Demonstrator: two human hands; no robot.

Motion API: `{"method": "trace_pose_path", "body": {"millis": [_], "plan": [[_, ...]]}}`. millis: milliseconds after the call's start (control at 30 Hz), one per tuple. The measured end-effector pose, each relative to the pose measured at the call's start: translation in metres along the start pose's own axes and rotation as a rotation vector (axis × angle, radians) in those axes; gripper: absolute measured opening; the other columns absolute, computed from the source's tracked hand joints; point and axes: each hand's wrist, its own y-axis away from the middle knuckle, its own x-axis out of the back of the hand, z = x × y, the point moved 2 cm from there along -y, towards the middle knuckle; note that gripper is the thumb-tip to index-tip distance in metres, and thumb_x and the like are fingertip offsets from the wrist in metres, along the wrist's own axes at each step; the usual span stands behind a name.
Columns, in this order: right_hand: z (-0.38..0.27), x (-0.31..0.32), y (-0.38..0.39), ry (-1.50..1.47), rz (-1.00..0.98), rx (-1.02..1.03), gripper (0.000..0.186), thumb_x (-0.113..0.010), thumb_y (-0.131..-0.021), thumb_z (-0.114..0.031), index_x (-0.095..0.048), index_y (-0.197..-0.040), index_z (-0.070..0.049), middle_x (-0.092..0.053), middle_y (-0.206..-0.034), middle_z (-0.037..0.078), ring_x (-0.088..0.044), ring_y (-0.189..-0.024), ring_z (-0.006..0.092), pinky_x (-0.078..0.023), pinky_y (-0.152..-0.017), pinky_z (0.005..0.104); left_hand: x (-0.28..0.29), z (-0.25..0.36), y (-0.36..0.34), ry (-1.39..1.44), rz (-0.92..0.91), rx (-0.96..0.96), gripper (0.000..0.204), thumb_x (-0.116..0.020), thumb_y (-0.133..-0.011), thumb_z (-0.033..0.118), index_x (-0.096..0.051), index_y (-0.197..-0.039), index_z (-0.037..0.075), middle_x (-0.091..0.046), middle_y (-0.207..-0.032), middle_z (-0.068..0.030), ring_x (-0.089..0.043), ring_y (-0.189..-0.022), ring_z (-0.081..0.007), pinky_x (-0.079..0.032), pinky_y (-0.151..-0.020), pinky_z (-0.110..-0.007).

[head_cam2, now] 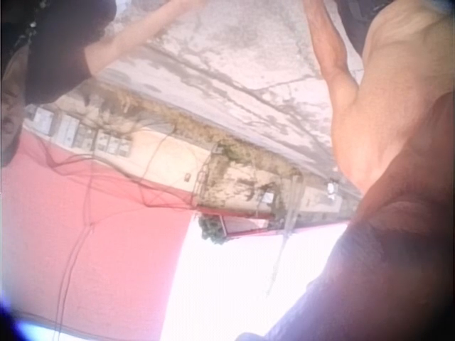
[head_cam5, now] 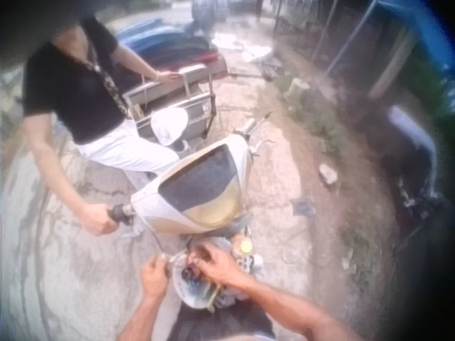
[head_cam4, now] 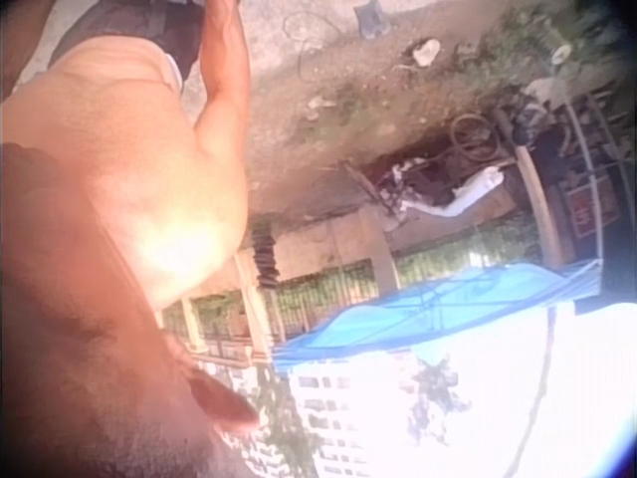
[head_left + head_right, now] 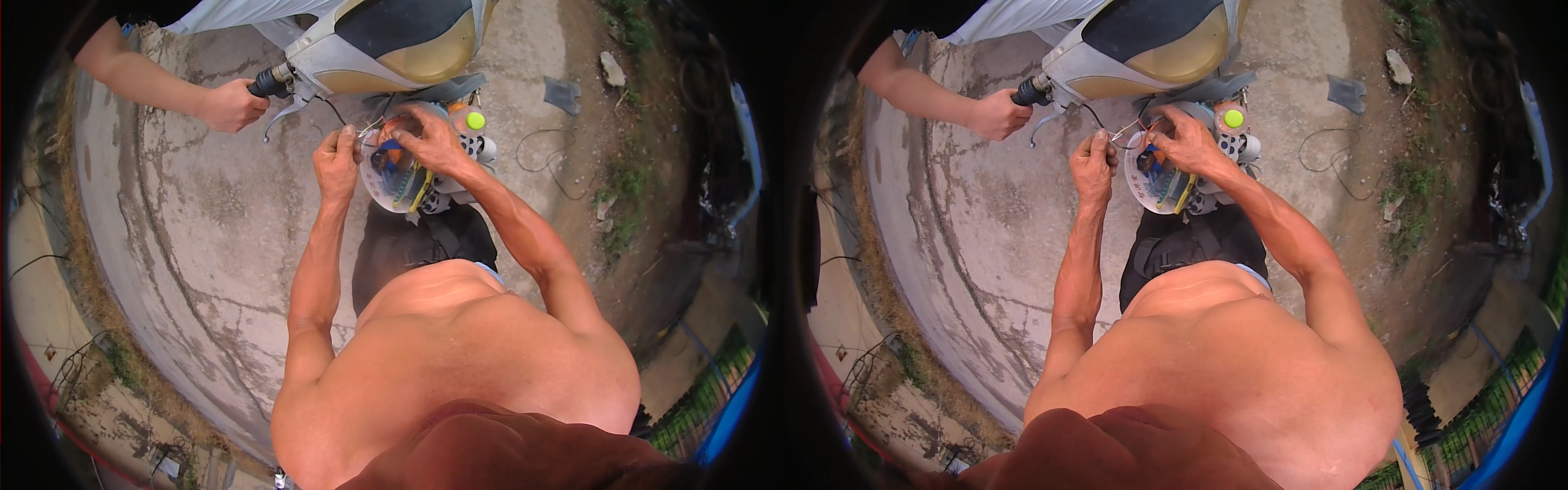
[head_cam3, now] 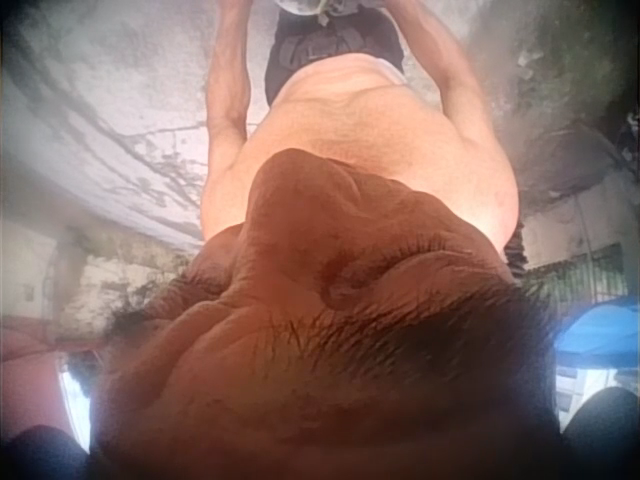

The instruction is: The person works on the electrical wiring of a motorcycle, stripping and twisting wires together by hand and using a pair of pliers to secure connections.

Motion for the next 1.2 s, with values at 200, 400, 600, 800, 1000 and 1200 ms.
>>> {"method": "trace_pose_path", "body": {"millis": [200, 400, 600, 800, 1000, 1200], "plan": [[0.000, 0.003, -0.008, -0.350, -0.222, -0.073, 0.032, -0.059, -0.101, -0.008, -0.068, -0.129, 0.005, -0.076, -0.103, 0.012, -0.069, -0.084, 0.0139, -0.058, -0.074, 0.0291, 0.000, 0.012, 0.010, -0.140, -0.095, -0.074, 0.025, -0.074, -0.101, 0.020, -0.068, -0.085, 0.002, -0.065, -0.077, -0.0016, -0.058, -0.065, -0.0102, -0.045, -0.057, -0.025], [-0.002, 0.010, -0.009, -0.654, -0.145, -0.052, 0.026, -0.062, -0.102, -0.004, -0.070, -0.124, 0.008, -0.076, -0.115, 0.016, -0.075, -0.098, 0.0187, -0.059, -0.080, 0.0292, -0.011, 0.024, 0.022, -0.473, -0.077, -0.500, 0.009, -0.078, -0.089, 0.006, -0.073, -0.089, -0.001, -0.066, -0.098, -0.0112, -0.065, -0.078, -0.0197, -0.053, -0.065, -0.033], [-0.006, 0.007, -0.008, 0.008, 0.031, 0.354, 0.018, -0.068, -0.102, -0.011, -0.076, -0.112, 0.001, -0.074, -0.109, 0.013, -0.072, -0.088, 0.0151, -0.059, -0.079, 0.0277, -0.011, 0.031, 0.023, -0.538, -0.022, -0.436, 0.010, -0.077, -0.092, 0.007, -0.072, -0.092, -0.002, -0.068, -0.103, -0.0122, -0.066, -0.080, -0.0210, -0.054, -0.068, -0.032], [-0.007, 0.007, -0.007, -0.095, -0.046, 0.230, 0.020, -0.068, -0.103, -0.015, -0.071, -0.113, 0.001, -0.073, -0.114, 0.011, -0.068, -0.103, 0.0159, -0.056, -0.089, 0.0319, -0.015, 0.057, -0.006, -0.498, -0.008, -0.475, 0.018, -0.072, -0.095, 0.010, -0.072, -0.108, -0.001, -0.070, -0.113, -0.0159, -0.068, -0.081, -0.0247, -0.056, -0.073, -0.034], [0.000, -0.005, -0.013, -0.222, 0.034, 0.211, 0.020, -0.067, -0.104, -0.015, -0.069, -0.111, 0.003, -0.075, -0.096, 0.009, -0.072, -0.085, 0.0121, -0.057, -0.075, 0.0298, -0.018, 0.036, -0.030, -0.918, -0.230, -0.380, 0.034, -0.068, -0.090, 0.022, -0.076, -0.116, 0.002, -0.072, -0.117, -0.0183, -0.072, -0.092, -0.0336, -0.057, -0.084, -0.041], [0.000, -0.005, -0.012, -0.177, 0.063, 0.161, 0.022, -0.070, -0.101, -0.017, -0.070, -0.109, 0.004, -0.074, -0.090, 0.008, -0.071, -0.082, 0.0117, -0.057, -0.074, 0.0291, -0.023, 0.032, -0.030, -0.813, -0.281, -0.396, 0.020, -0.072, -0.090, 0.016, -0.080, -0.104, 0.003, -0.070, -0.118, -0.0187, -0.070, -0.097, -0.0342, -0.056, -0.085, -0.041]]}}
